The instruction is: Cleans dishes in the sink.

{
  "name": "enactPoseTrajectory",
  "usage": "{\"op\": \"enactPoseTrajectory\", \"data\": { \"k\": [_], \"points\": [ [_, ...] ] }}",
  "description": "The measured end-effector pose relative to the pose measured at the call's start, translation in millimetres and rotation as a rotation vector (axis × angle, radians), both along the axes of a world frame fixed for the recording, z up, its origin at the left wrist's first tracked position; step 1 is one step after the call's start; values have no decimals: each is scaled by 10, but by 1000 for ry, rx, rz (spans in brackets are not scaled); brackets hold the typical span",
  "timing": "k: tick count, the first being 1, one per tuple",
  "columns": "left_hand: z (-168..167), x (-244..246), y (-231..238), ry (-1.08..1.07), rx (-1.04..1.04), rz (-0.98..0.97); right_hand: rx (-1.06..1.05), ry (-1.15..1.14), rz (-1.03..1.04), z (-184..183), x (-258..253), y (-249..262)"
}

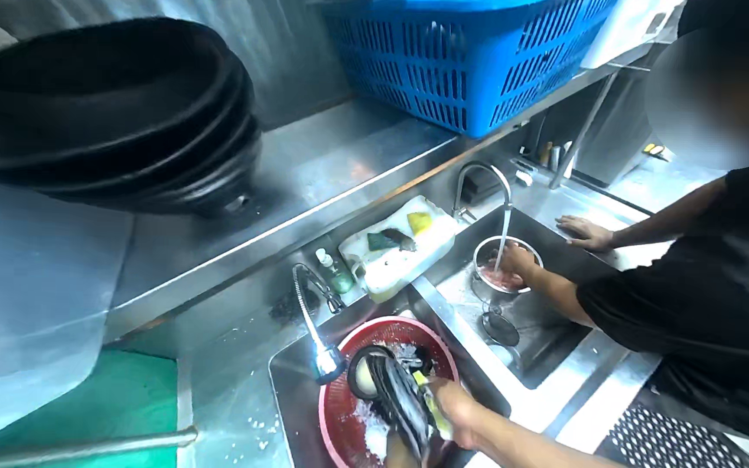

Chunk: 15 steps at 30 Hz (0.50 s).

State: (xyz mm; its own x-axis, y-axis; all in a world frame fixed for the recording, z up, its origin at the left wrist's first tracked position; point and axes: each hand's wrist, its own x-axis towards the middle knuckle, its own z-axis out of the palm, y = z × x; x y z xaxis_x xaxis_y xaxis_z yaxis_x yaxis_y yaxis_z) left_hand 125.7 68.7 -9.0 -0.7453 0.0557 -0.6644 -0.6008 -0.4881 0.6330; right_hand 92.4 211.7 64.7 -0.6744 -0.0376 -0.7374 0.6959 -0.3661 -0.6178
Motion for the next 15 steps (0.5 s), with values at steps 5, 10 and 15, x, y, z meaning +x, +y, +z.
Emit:
{"op": "enactPoseTrajectory", "data": {
  "k": [5,10,15],
  "points": [
    [-376,-381,26,-13,-834,-127,156,139,145,36,-128,339],
    [-73,-625,182,228,-612,-468,330,-56,-113,-226,-115,1133],
    [-810,-918,-24,116,-725,-591,222,-280,-521,-449,214,1750]
  ]
}}
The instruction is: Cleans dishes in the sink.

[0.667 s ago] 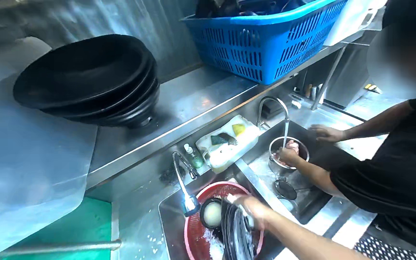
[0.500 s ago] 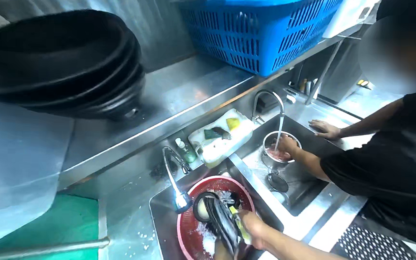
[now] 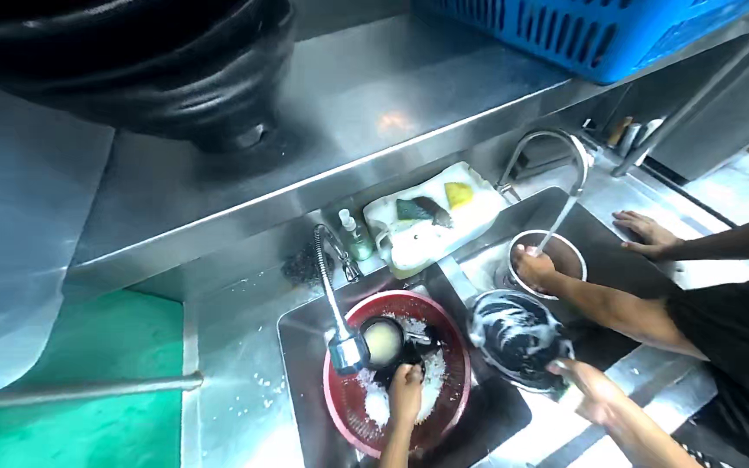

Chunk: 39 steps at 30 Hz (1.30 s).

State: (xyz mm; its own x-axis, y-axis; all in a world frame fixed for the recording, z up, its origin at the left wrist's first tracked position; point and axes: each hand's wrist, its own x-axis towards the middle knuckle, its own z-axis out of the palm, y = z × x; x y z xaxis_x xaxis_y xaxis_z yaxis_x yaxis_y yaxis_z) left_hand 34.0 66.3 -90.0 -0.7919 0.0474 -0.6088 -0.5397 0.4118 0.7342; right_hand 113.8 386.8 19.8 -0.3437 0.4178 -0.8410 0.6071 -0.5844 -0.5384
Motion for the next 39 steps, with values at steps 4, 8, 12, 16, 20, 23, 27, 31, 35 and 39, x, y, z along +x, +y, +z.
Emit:
{"op": "enactPoseTrajectory", "data": {
  "k": [4,8,12,16,20,23,27,31,35,39],
  "points": [
    [-556,-78,-281,-77,-383,163,-192,29,-235,-39,122,196],
    [-802,-256,-307,-210,-440,317,-319,34,-452,-189,42,294],
    [-911,-424,-327,-342,-290,500,-243,-39,-469,-419,-278,248],
    [-969,-473,-417,-447,-198,508,-55,-167,-300,-744,-528,84],
    [-867,-510,-461,-559,-214,358,83,-204,-77,-895,-573,21],
    [-828,-447,-484,-646,-202,333,74,-259,-44,-1049,-524,95],
    [-892,-149,-512,-697,-130,371,62,-202,-106,-997,-448,74],
    [-908,65,-509,-636,-251,210,-67,-110,-322,-1008,-419,121],
    [-804,46,-465,-400,-574,-147,-103,-28,-266,-868,-410,198],
    [-554,6,-518,-131,-704,-298,38,18,-58,-633,-398,209]
  ]
}}
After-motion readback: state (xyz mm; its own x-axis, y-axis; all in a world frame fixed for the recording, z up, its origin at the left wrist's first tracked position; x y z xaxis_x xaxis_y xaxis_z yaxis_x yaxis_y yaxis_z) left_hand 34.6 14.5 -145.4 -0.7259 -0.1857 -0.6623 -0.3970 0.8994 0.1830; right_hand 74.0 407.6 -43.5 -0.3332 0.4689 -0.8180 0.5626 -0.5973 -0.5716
